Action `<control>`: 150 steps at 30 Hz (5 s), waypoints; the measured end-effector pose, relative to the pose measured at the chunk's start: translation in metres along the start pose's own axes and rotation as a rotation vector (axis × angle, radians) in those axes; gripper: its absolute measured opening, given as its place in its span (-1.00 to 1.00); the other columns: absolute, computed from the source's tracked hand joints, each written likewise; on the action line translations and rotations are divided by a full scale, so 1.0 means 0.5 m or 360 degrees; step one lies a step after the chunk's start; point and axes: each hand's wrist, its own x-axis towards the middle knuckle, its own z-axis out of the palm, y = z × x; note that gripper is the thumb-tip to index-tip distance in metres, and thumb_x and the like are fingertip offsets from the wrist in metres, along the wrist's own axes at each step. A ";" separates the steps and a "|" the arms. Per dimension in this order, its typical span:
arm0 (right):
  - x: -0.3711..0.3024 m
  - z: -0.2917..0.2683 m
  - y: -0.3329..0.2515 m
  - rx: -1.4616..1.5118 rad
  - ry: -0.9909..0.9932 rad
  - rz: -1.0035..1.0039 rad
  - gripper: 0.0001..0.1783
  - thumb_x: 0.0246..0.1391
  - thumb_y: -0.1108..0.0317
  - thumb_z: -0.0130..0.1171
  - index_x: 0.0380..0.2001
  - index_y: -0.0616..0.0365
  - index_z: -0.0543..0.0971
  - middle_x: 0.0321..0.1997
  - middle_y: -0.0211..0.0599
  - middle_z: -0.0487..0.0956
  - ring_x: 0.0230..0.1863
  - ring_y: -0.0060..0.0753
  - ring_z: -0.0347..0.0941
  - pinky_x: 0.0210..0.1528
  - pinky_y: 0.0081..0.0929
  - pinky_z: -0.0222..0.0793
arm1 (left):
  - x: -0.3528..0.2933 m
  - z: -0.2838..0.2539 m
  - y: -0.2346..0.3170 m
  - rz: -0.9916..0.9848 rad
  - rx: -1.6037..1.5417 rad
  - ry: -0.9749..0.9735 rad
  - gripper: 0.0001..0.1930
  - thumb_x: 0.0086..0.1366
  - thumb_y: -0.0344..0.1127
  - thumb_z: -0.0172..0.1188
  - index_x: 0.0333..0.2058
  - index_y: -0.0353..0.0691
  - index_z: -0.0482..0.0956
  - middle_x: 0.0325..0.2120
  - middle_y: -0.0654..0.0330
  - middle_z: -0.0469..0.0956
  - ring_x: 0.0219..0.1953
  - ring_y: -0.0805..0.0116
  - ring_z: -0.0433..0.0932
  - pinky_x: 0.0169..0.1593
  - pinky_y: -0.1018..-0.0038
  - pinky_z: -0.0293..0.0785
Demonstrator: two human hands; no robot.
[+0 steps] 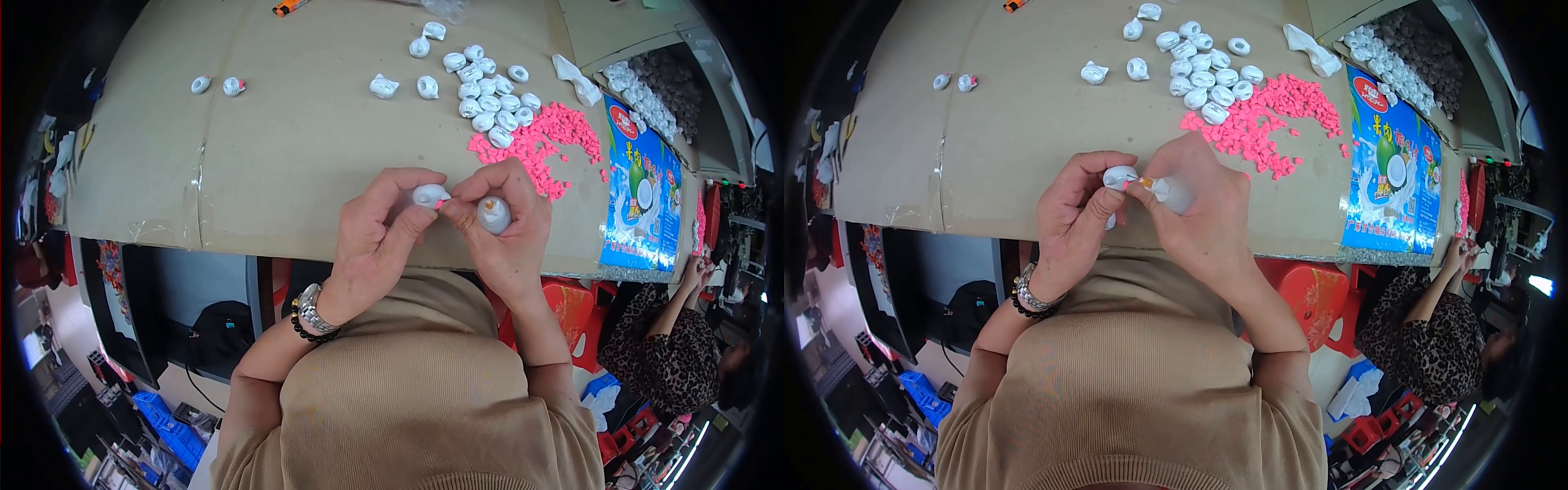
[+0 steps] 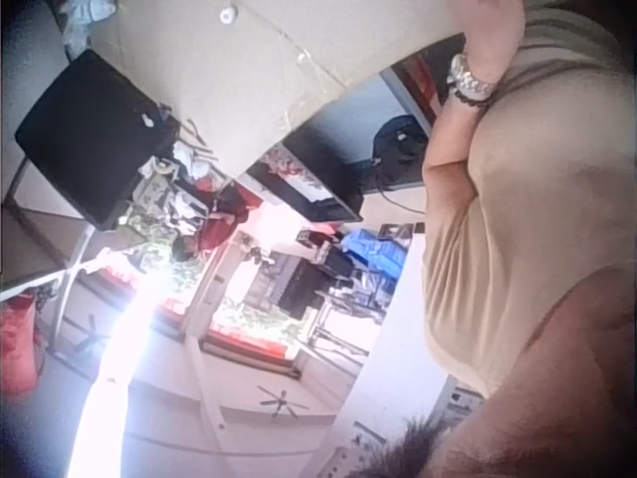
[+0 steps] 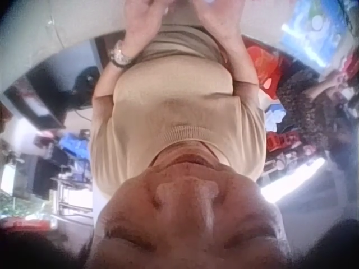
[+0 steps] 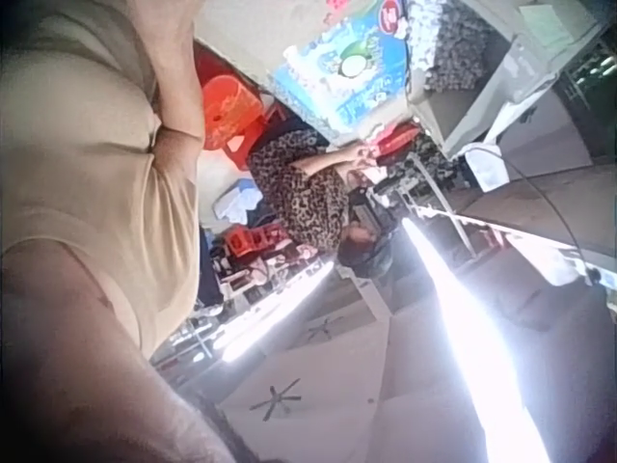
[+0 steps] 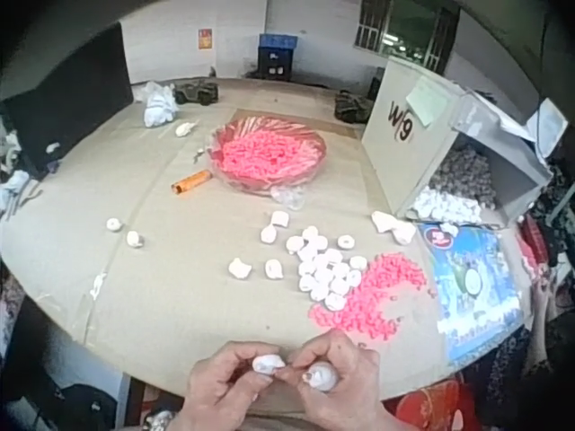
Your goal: The person applies glue from a bottle to small white parts and attaches small pink accessories onto them by hand, repeatedly assembling the items on the workbench.
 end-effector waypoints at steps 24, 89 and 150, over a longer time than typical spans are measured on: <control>-0.001 -0.049 0.055 0.0608 0.0314 0.0424 -0.79 -0.02 0.59 0.21 -0.35 0.16 0.40 -0.49 -0.42 0.46 -0.63 -0.70 0.29 -0.65 -0.74 0.19 | 0.081 -0.188 0.047 0.0402 0.2415 0.0361 -0.85 0.21 -0.32 0.14 -0.31 -0.25 0.42 -0.60 0.05 0.48 -0.58 0.09 0.50 -0.50 0.26 0.39; 0.004 -0.016 0.027 0.0334 -0.0121 -0.0086 -0.72 -0.19 0.51 0.31 -0.30 0.06 0.63 -0.08 -0.30 0.43 -0.10 -0.34 0.41 -0.08 -0.42 0.36 | 0.026 0.030 0.043 -0.0874 -0.0852 -0.0078 -0.57 0.39 -0.09 -0.04 0.02 -0.35 0.40 -0.47 0.26 0.46 -0.66 0.64 0.33 -0.72 0.71 0.25; 0.004 0.010 0.041 0.0512 -0.0150 -0.0072 -0.70 -0.16 0.55 0.25 -0.26 0.07 0.62 -0.06 -0.28 0.45 -0.07 -0.33 0.43 -0.05 -0.43 0.38 | 0.030 -0.011 -0.017 -0.0778 -0.1288 -0.0299 -0.60 0.36 -0.20 0.00 0.04 -0.38 0.31 -0.39 0.10 0.47 -0.68 0.44 0.39 -0.69 0.63 0.27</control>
